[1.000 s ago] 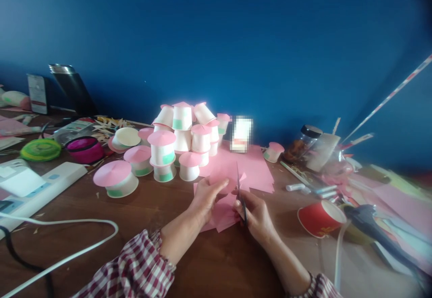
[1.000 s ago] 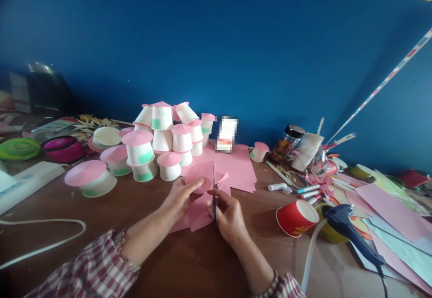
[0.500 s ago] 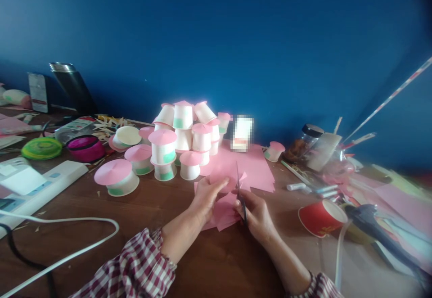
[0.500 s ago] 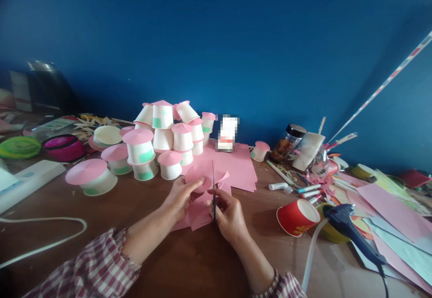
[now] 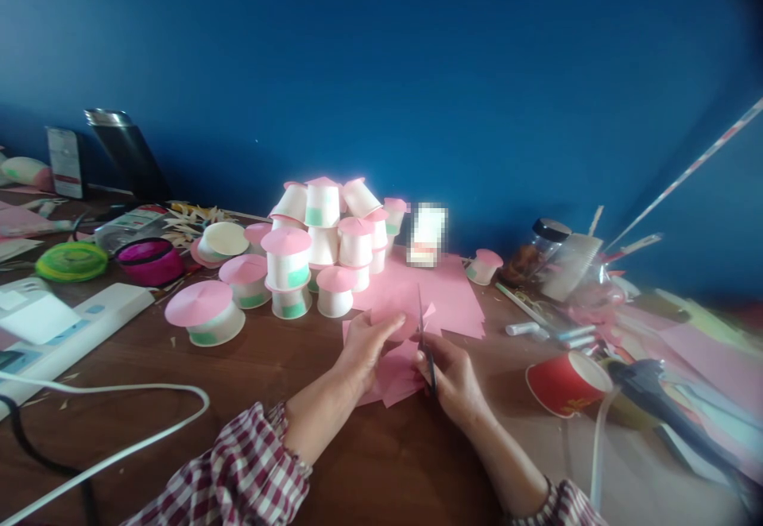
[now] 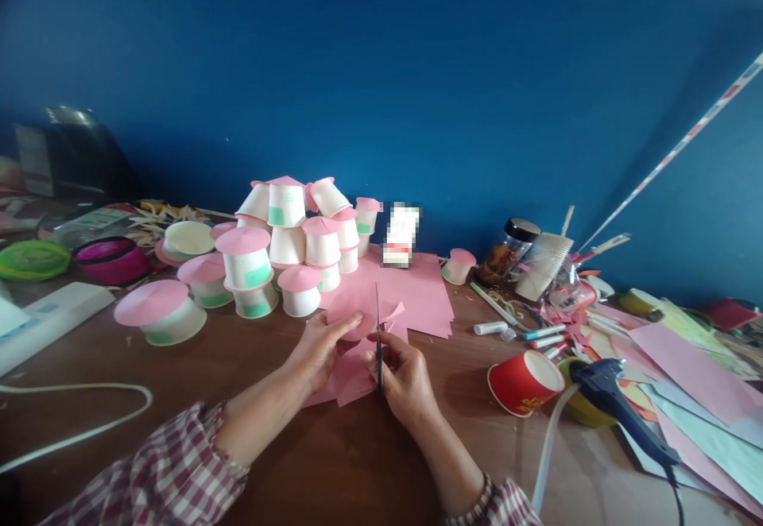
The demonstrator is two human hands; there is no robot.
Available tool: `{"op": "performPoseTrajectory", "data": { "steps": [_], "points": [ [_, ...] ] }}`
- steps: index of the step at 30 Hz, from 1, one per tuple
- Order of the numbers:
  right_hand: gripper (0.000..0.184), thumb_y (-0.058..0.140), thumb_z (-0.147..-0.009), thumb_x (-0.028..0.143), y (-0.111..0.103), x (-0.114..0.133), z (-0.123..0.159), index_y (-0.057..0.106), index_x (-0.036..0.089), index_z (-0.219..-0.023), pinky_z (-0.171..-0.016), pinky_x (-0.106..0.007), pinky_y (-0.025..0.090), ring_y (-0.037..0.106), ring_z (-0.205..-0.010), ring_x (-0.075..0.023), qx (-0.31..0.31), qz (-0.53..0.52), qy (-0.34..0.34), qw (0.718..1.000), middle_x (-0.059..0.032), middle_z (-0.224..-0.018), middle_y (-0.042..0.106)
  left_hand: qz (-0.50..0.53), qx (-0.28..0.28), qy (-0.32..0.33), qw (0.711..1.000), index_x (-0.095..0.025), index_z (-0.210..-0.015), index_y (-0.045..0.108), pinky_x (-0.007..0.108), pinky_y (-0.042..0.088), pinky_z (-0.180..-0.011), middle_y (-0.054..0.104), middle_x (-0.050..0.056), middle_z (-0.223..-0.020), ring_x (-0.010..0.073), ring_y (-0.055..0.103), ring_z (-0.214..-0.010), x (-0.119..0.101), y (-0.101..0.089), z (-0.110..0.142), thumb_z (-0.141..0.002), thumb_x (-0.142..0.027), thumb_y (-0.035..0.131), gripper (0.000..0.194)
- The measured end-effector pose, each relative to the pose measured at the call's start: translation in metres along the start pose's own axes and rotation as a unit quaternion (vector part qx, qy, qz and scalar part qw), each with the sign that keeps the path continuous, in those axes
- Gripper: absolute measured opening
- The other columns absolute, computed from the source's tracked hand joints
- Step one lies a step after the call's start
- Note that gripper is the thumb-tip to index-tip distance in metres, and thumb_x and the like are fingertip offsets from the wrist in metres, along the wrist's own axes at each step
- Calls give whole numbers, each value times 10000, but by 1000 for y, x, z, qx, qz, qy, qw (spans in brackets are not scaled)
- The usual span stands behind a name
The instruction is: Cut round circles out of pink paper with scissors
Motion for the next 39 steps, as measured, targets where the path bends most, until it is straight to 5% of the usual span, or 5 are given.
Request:
{"op": "performPoseTrajectory", "data": {
  "steps": [39],
  "points": [
    [371,652,-778,370,-3,0,-1,634,110,-1043,-492,-224,394,466,-511,-113,1,25,1,1000,15,-587,538,-11,10,0,1000,-123,-839,669,269,491,-594,667,80,-750,169,623,-655,2,-2,-3,-601,-333,782,337]
  ]
}}
Point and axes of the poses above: each hand's wrist, its own z-axis away from the middle knuckle, its own y-axis out of the palm, x = y × z, the point moved 2 cm from there along -z, towards the middle knuckle
